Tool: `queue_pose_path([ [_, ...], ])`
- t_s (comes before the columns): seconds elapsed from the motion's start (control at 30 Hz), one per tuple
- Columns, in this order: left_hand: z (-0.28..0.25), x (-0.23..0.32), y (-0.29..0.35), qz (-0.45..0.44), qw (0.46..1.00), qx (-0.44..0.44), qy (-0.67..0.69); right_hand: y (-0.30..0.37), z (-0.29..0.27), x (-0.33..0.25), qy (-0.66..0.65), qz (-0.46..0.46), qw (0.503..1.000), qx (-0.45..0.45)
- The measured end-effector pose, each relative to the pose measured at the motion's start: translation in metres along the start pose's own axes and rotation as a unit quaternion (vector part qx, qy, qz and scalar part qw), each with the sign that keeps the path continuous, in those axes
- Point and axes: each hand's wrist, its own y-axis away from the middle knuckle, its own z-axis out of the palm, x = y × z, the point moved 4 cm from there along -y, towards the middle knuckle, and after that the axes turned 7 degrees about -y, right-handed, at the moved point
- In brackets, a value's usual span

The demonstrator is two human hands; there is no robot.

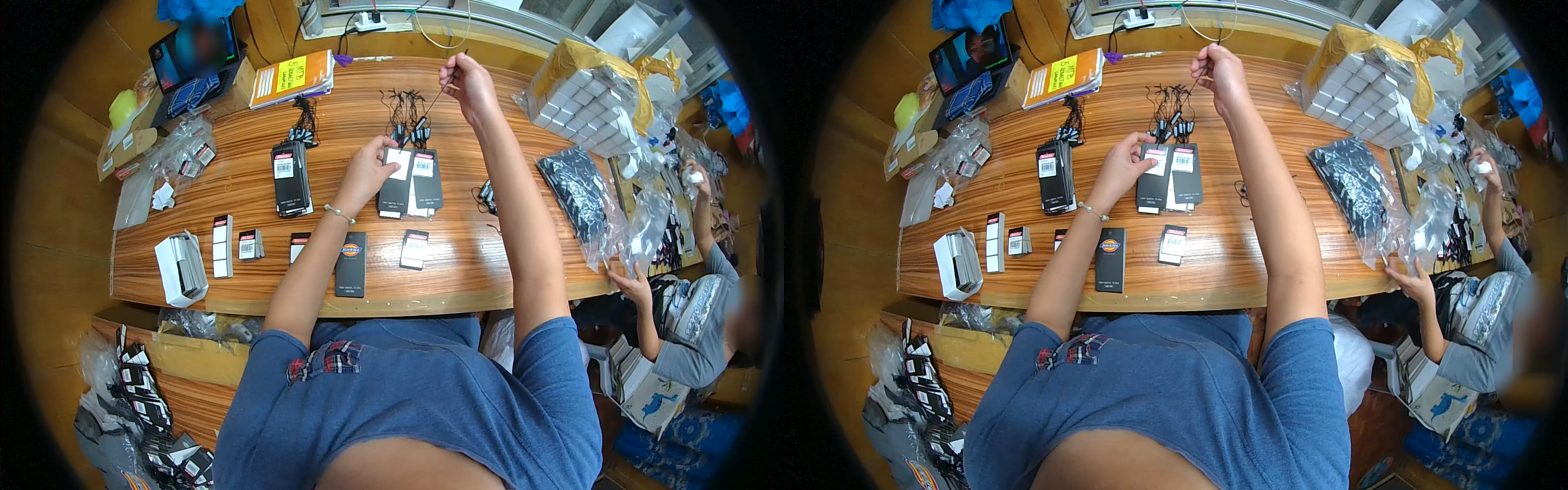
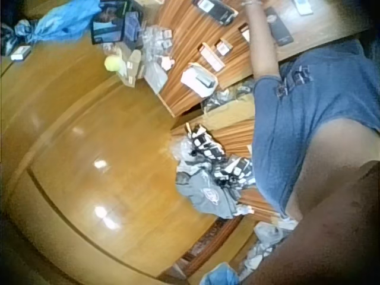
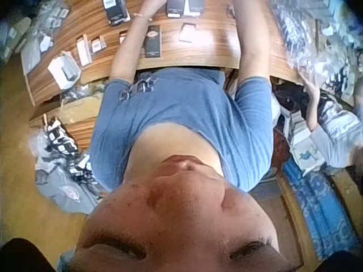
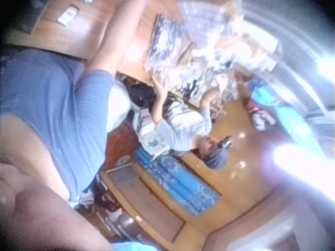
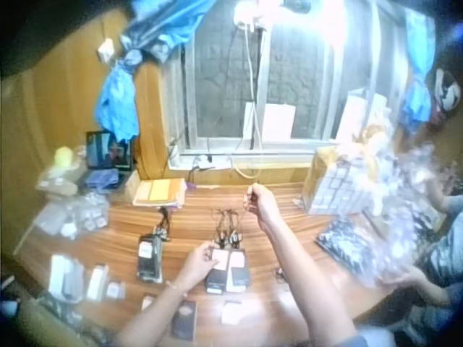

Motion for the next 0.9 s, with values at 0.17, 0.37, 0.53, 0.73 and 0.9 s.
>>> queue_pose_path([
  [0.17,-0.004,-0.015,-0.005,0.075,0.983,0.070,-0.155,-0.032,0.008,0.035,0.151,0.038,0.988,-0.020],
  [0.37,-0.016,-0.007,0.025,0.069,0.980,0.102,-0.155,-0.074,0.001,0.085,0.261,0.188,0.945,-0.066],
  [0.53,-0.037,0.016,0.081,0.012,0.996,0.045,-0.078,-0.090,0.011,0.105,0.272,0.246,0.927,-0.076],
  [0.73,-0.056,0.007,0.130,0.020,0.978,-0.033,-0.204,-0.086,-0.003,0.105,0.289,0.170,0.942,-0.006],
  [0.9,-0.066,0.006,0.151,0.002,0.938,-0.062,-0.342,0.003,0.005,0.049,0.302,-0.009,0.951,-0.061],
])
